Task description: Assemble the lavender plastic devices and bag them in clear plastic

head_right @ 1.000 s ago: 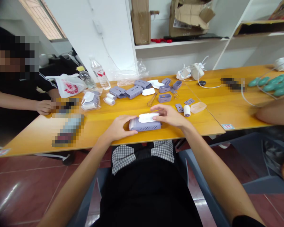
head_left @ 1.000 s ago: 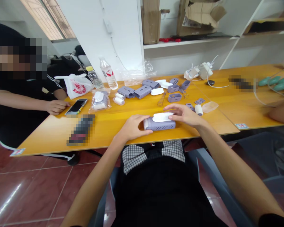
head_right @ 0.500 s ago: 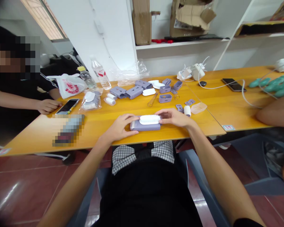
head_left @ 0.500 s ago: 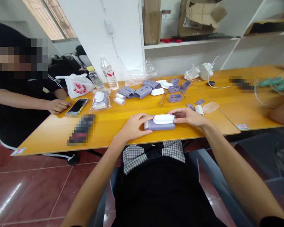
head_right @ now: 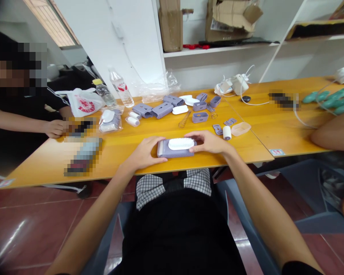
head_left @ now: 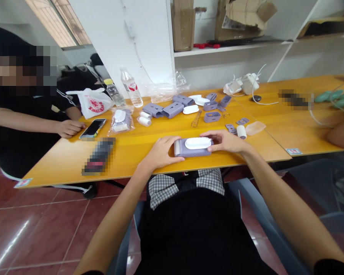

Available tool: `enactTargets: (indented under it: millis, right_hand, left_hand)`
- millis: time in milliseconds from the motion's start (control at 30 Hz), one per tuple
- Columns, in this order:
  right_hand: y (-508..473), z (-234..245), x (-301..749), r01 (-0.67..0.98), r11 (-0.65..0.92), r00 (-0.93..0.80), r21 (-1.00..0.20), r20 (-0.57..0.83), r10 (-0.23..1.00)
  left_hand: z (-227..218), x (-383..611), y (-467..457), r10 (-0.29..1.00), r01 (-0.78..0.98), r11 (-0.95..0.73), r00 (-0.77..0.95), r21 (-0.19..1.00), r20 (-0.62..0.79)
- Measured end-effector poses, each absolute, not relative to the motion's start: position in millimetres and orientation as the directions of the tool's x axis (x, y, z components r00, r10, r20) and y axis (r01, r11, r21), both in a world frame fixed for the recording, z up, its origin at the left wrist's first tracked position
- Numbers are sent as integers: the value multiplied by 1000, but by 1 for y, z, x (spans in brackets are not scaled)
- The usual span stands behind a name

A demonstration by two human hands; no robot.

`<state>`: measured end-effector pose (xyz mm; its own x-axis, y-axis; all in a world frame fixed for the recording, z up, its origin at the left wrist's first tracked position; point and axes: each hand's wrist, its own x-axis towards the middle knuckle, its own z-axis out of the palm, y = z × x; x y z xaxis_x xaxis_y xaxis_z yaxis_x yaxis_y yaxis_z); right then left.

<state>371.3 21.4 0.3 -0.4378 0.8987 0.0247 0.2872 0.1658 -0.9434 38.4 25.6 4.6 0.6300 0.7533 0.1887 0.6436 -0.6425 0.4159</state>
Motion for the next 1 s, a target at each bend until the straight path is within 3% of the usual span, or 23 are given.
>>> enactTargets:
  millis: [133,233,1000]
  right_hand:
    - [19,1,352,371,351,-412,-860,187,892]
    - [18,0,343,382,406,-375,-830,262,889]
    - [15,-1,331,466,553,-389,-691,402,829]
  left_hand:
    - [5,39,26,745,633,-652,636,417,199]
    - [5,38,26,743,632,-656,638,413,203]
    - [3,37,27,750,650,-655,622,384,227]
